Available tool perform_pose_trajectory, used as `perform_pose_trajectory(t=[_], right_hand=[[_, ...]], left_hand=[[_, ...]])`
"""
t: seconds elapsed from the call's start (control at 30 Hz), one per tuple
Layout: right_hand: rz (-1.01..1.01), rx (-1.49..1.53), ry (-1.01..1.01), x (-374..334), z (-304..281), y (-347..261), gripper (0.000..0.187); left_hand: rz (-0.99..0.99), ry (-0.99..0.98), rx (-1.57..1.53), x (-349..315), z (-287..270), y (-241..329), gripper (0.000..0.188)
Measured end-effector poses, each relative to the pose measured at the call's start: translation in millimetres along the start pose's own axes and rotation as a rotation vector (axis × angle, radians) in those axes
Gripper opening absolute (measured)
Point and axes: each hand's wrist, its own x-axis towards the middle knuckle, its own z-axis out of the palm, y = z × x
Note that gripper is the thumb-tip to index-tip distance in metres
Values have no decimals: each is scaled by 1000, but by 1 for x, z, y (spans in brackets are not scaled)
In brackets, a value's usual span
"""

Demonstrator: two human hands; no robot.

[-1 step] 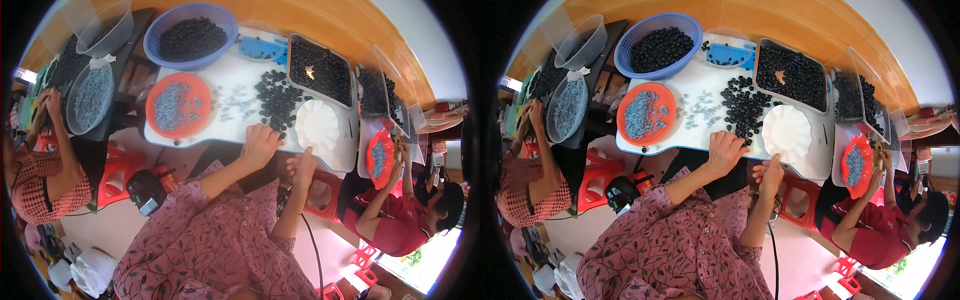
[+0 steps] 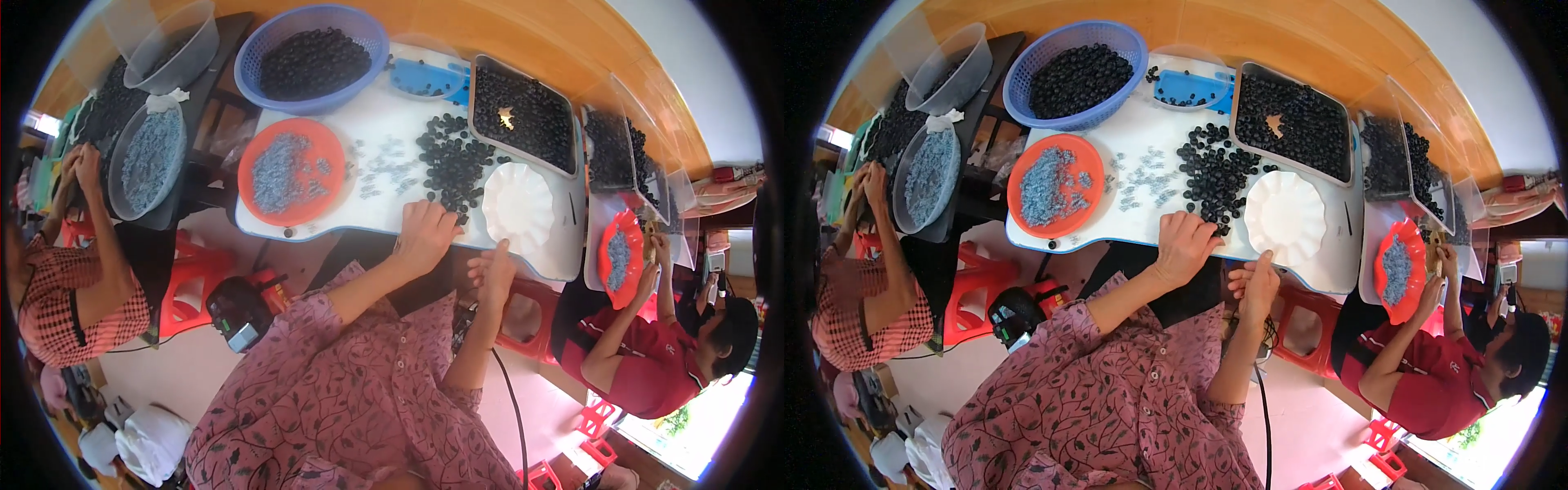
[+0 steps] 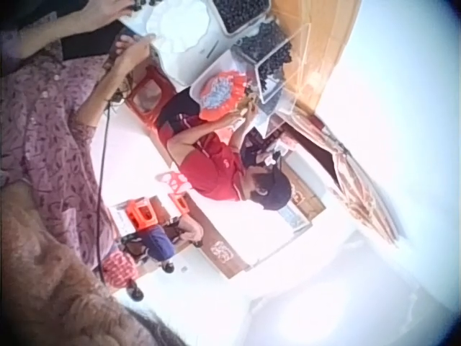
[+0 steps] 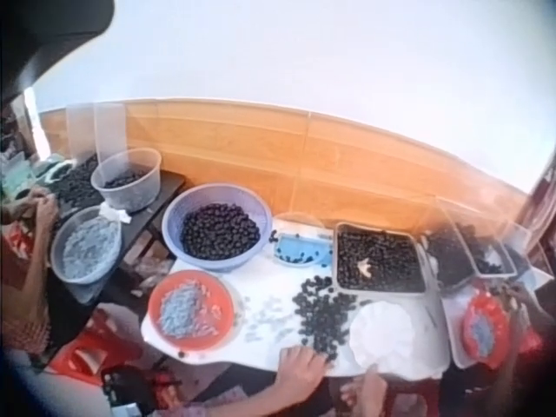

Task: The person sorts and assembles small black industrial components by hand on a workbench.

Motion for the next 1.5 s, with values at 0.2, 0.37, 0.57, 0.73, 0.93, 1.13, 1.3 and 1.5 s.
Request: perform_pose_trajectory(t=[0.2,0.37,0.57,0.73,0.93,1.13,1.3,1.5], right_hand=[[-122,-54,-135,-22,16,-4,45],[-376,-264,-121,-35,35,0,18],[-867,-372,-188,-43,80,2,14],[-1064,-600,-188,-36,116,-6,17],[-1165,-886,-32,-27,140,-10,29],[-962,-1120,9,-31,156,-20,28],[-1070,-1070,17,-25,164,-5,23],[-1106,-931,-46,-22,166,3,16]], left_hand=[[5,76,-57,-6,-9,1,31],[-28,118,-32,-23,-34,-4,21],[-106,189,76,-33,-61,-22,19],[-163,190,120,-40,-77,-29,21],[-203,191,133,-49,-85,-33,22],[-215,203,128,-50,-88,-39,23],[-226,215,122,-50,-90,-41,24],[-228,219,126,-52,-89,-46,23]])
